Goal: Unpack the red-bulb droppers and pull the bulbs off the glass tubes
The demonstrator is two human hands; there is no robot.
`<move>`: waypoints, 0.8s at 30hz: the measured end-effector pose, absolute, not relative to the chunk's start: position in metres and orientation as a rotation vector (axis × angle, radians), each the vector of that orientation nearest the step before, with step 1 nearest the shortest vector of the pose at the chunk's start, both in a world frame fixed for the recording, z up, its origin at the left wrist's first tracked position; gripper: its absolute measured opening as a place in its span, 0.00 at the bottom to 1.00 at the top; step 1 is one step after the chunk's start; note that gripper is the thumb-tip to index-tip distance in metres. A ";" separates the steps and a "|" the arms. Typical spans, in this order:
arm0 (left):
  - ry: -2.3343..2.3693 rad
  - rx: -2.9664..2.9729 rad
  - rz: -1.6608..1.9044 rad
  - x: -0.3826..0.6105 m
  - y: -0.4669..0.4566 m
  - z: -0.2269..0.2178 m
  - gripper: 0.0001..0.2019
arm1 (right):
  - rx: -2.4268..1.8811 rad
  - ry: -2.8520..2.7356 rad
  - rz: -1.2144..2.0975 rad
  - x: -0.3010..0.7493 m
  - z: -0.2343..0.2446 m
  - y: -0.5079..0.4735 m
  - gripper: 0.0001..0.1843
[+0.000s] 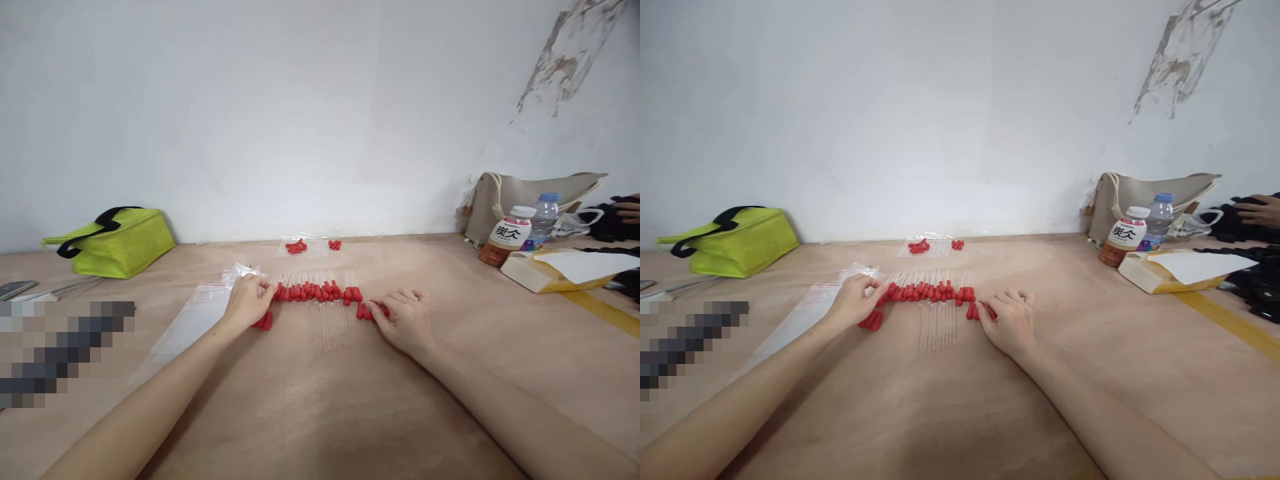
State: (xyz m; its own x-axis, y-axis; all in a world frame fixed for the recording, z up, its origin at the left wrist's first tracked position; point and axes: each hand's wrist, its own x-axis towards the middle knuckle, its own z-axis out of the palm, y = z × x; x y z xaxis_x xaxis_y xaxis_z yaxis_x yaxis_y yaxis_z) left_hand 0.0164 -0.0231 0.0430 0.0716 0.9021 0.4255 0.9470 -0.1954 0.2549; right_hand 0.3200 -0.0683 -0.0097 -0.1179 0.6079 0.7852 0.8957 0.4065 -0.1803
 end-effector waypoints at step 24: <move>-0.776 -2.601 -1.044 0.062 -0.084 0.008 0.13 | -0.826 -2.227 -0.439 0.287 -0.011 -0.089 0.09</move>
